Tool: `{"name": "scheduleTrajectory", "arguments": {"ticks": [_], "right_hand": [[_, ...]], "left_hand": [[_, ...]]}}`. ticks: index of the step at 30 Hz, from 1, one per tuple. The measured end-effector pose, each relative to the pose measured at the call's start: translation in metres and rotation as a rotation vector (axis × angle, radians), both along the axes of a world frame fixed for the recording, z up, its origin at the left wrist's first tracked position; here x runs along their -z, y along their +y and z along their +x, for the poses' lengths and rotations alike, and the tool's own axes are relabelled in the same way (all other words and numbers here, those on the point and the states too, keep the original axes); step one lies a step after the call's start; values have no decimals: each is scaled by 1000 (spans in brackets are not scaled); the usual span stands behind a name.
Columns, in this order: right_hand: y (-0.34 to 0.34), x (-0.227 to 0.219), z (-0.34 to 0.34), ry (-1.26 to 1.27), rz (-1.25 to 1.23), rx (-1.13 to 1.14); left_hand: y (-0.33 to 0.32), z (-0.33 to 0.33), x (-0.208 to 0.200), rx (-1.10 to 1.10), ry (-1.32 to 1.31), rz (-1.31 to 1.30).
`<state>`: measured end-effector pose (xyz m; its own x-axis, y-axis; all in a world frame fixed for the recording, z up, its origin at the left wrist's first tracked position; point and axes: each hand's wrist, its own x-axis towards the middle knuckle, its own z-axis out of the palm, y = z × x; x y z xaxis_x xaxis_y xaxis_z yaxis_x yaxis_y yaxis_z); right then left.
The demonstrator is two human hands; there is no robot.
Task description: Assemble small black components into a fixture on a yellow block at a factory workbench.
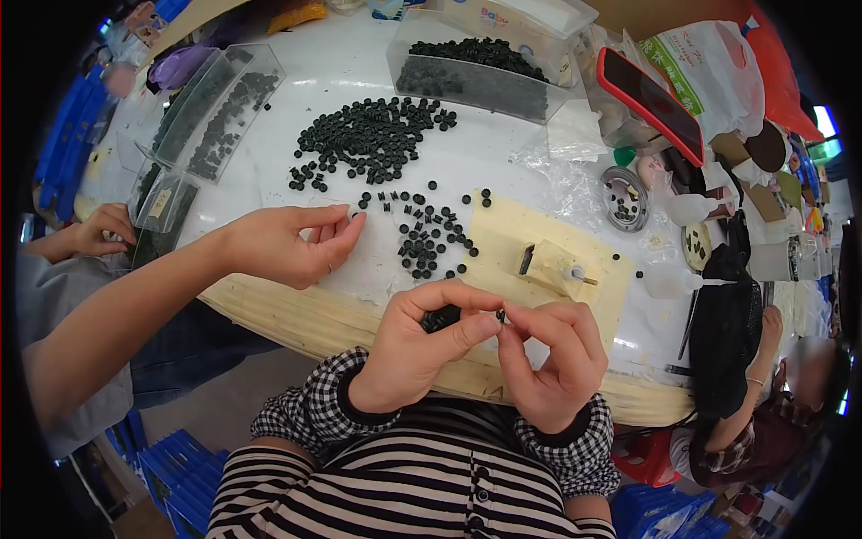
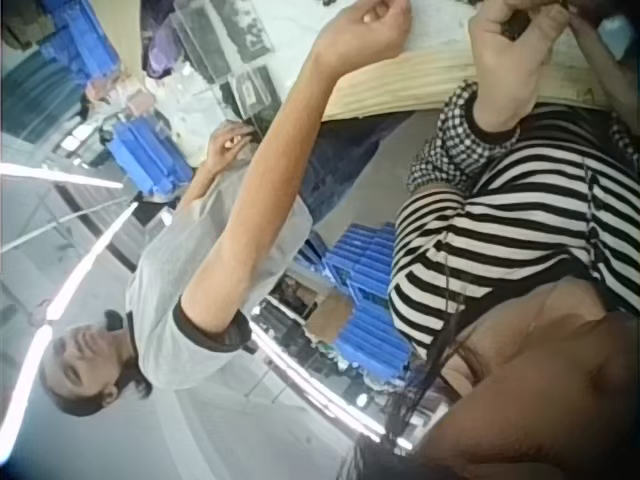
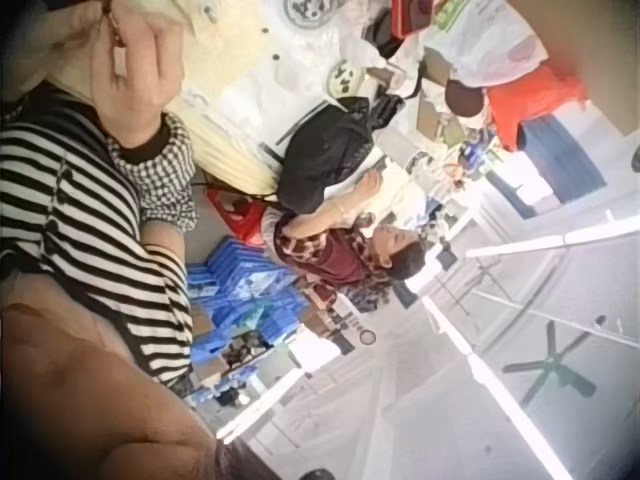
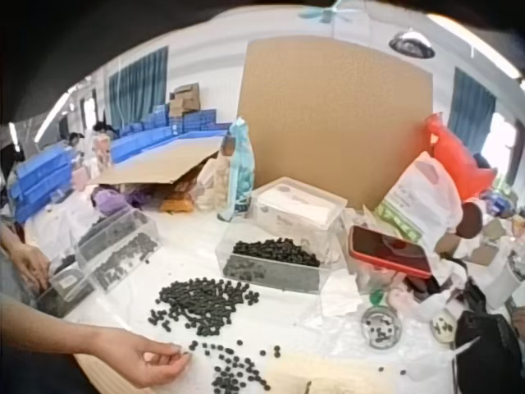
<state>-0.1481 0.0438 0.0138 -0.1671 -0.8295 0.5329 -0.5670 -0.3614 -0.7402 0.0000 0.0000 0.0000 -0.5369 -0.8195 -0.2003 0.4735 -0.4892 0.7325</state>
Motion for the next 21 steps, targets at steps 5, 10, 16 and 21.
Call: {"name": "scheduleTrajectory", "arguments": {"ticks": [5, 10, 16, 21], "right_hand": [[1, -1, 1, 11, -8, 3], [-2, -1, 1, 37, -32, -13], [0, -1, 0, 0, -6, 2], [0, -1, -1, 17, -6, -7]], "left_hand": [[-3, 6, 0, 77, 153, 193], [-2, 3, 3, 35, 118, 144], [-1, 4, -2, 24, 59, 86], [-1, 2, -1, -64, -106, -151]]}}
